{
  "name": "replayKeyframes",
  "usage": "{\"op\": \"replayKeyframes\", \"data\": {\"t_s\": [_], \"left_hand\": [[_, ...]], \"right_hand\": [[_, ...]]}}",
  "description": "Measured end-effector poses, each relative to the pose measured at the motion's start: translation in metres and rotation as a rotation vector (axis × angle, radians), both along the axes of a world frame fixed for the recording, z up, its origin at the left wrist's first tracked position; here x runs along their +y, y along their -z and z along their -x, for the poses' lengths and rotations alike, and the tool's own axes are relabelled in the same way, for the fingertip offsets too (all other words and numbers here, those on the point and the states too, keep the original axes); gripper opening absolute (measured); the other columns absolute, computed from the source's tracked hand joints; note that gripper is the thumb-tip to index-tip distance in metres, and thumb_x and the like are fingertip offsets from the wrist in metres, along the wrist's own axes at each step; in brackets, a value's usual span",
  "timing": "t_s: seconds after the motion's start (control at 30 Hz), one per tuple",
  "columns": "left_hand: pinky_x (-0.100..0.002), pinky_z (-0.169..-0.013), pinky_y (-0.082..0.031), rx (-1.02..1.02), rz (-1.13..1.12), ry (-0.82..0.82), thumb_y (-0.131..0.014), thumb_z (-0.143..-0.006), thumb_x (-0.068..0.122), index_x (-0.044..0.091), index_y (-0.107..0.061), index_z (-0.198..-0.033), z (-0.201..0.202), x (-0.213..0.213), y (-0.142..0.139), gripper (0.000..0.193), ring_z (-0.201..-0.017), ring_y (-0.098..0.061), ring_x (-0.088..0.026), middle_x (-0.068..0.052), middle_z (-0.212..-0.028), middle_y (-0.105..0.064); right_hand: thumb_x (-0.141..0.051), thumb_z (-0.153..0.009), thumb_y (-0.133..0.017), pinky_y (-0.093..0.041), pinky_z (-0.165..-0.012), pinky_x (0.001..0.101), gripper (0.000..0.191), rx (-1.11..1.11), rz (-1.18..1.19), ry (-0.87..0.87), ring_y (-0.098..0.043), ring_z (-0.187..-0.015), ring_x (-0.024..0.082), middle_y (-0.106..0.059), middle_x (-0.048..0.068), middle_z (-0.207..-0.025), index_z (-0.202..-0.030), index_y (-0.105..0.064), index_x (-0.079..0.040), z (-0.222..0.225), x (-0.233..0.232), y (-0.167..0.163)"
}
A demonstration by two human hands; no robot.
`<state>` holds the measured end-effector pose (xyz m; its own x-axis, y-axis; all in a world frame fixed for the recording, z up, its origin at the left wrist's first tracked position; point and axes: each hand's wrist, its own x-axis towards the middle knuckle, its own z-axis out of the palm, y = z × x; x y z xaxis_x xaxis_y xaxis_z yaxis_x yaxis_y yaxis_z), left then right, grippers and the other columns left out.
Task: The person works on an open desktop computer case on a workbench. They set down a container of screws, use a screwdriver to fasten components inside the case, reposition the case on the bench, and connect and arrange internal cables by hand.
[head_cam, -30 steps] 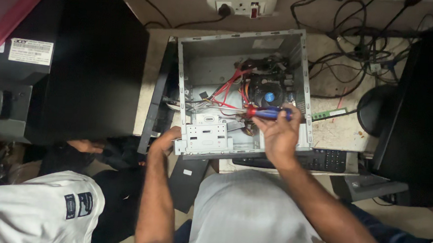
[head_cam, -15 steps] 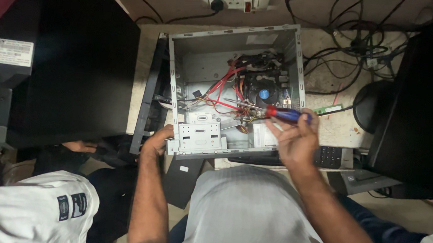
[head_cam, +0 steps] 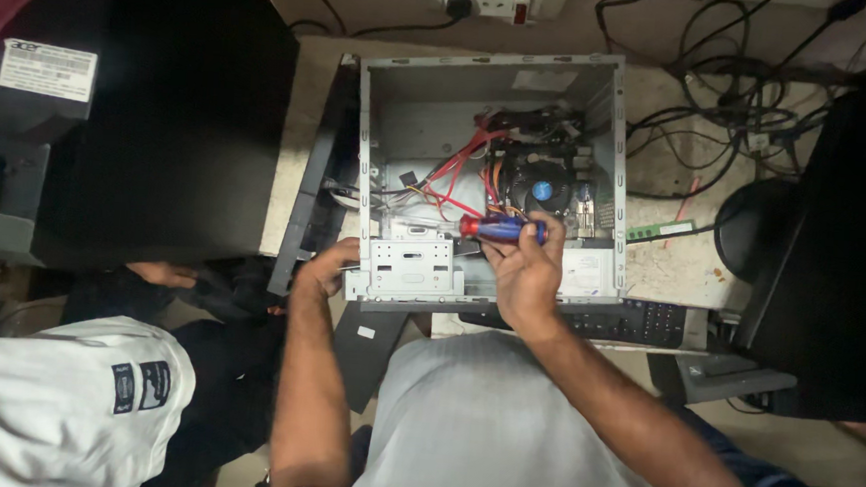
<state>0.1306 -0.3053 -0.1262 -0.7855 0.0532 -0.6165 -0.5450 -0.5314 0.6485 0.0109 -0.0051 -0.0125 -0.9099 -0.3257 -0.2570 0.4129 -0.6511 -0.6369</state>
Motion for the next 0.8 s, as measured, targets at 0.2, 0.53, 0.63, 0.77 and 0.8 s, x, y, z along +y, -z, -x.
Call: {"op": "replayKeyframes", "data": {"t_s": [0.2, 0.53, 0.63, 0.77, 0.8], "left_hand": [[-0.035, -0.084, -0.057, -0.138, 0.037, -0.056, -0.067, -0.08, 0.018, 0.001, -0.073, -0.111, 0.008, 0.001, -0.005, 0.035, -0.091, -0.073, -0.02, -0.008, -0.1, -0.078], [-0.033, -0.08, -0.057, 0.043, 0.388, 0.335, -0.065, -0.082, 0.018, -0.004, -0.074, -0.11, 0.026, 0.002, -0.011, 0.036, -0.088, -0.072, -0.021, -0.014, -0.101, -0.078], [-0.033, -0.08, -0.055, -0.151, 0.638, 0.406, -0.067, -0.085, 0.024, -0.004, -0.073, -0.111, 0.03, 0.004, -0.017, 0.039, -0.092, -0.072, -0.02, -0.014, -0.104, -0.078], [-0.035, -0.076, -0.055, -0.02, 0.605, 0.324, -0.068, -0.084, 0.024, -0.005, -0.074, -0.11, 0.027, 0.008, -0.016, 0.039, -0.087, -0.071, -0.021, -0.015, -0.1, -0.077], [-0.034, -0.077, -0.056, -0.032, 0.655, 0.31, -0.069, -0.084, 0.025, -0.004, -0.072, -0.111, 0.026, 0.009, -0.014, 0.04, -0.088, -0.071, -0.019, -0.014, -0.1, -0.077]], "right_hand": [[-0.023, -0.108, -0.048, -0.051, -0.099, 0.0585, 0.023, -0.022, -0.036, 0.0, -0.068, -0.109, 0.037, -0.064, 0.017, -0.124, -0.13, -0.041, -0.02, 0.0, 0.0, 0.005], [-0.022, -0.108, -0.048, -0.052, -0.098, 0.056, 0.024, -0.02, -0.036, -0.002, -0.07, -0.107, 0.036, -0.065, 0.017, -0.123, -0.131, -0.041, -0.019, 0.001, 0.004, 0.019], [-0.023, -0.108, -0.047, -0.053, -0.095, 0.0547, 0.023, -0.05, -0.067, -0.007, -0.07, -0.105, 0.035, -0.066, 0.016, -0.121, -0.13, -0.041, -0.02, 0.002, 0.004, 0.02], [-0.023, -0.108, -0.047, -0.052, -0.093, 0.0532, 0.021, -0.074, -0.093, -0.03, -0.07, -0.104, 0.033, -0.066, 0.014, -0.121, -0.128, -0.042, -0.021, 0.004, 0.005, 0.018], [-0.023, -0.108, -0.047, -0.052, -0.093, 0.0532, 0.021, -0.079, -0.096, -0.04, -0.069, -0.104, 0.032, -0.067, 0.013, -0.122, -0.128, -0.043, -0.021, 0.004, 0.005, 0.018]]}}
